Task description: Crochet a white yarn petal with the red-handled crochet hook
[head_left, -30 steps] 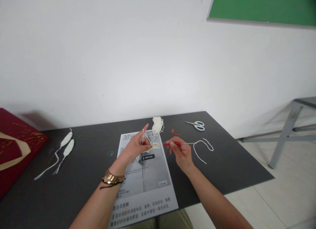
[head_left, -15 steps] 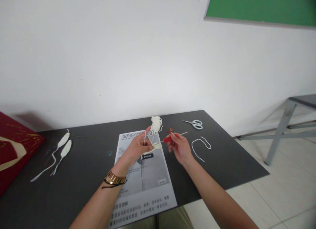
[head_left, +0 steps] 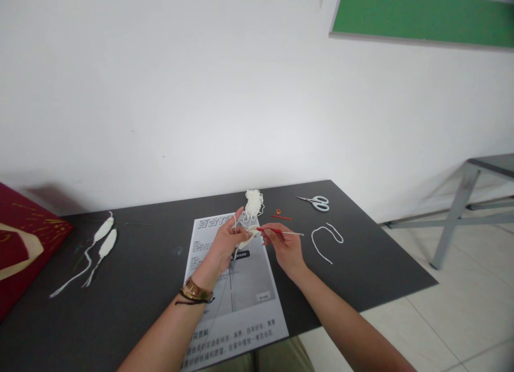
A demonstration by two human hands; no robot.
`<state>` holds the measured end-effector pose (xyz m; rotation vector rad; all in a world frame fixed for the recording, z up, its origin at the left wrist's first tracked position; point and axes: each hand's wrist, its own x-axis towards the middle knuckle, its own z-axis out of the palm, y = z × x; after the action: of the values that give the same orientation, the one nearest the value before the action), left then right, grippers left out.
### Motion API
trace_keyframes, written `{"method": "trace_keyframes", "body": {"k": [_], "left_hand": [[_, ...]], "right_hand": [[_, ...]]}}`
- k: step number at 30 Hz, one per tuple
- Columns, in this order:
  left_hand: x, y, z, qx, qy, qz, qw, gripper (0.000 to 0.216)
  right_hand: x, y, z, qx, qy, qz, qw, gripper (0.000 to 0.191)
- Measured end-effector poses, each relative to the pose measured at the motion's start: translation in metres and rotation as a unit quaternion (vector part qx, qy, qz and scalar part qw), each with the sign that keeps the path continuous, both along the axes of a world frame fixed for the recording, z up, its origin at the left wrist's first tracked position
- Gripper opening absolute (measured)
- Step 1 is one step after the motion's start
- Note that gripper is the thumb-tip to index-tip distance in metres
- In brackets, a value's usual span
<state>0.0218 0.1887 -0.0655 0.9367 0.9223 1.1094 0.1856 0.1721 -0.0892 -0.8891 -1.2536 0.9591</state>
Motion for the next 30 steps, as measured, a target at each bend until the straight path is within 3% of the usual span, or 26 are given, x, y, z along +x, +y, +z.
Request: {"method": "trace_keyframes", "body": {"k": [4,6,10,17,23,30], "left_hand": [[0.002,-0.002,-0.001,-0.008,-0.022,0.014,1.000,0.037],[0.001,-0.001,-0.001,-0.020,-0.037,-0.005,0.999,0.026],[-0.009,0.005,0.000,-0.058,-0.060,-0.073,0.994,0.027],[-0.029,0.010,0.006,-0.068,-0.100,-0.150,0.981,0.026],[-0.035,0.008,0.013,-0.087,-0.108,-0.191,0.972,0.065],[-0.039,0.008,0.017,-0.091,-0.096,-0.220,0.967,0.067]], "right_hand": [[0.002,-0.007,-0.005,0.098,-0.099,0.020,0.990,0.019],[0.005,-0.008,-0.006,0.126,-0.125,0.035,0.983,0.024],[0.006,-0.007,0.001,0.134,-0.117,0.043,0.983,0.023],[0.005,0.000,0.013,0.029,-0.008,0.065,0.997,0.016],[0.010,0.000,0.015,-0.027,0.053,0.092,0.994,0.019],[0.017,0.003,0.019,-0.048,0.101,0.101,0.989,0.024]]}}
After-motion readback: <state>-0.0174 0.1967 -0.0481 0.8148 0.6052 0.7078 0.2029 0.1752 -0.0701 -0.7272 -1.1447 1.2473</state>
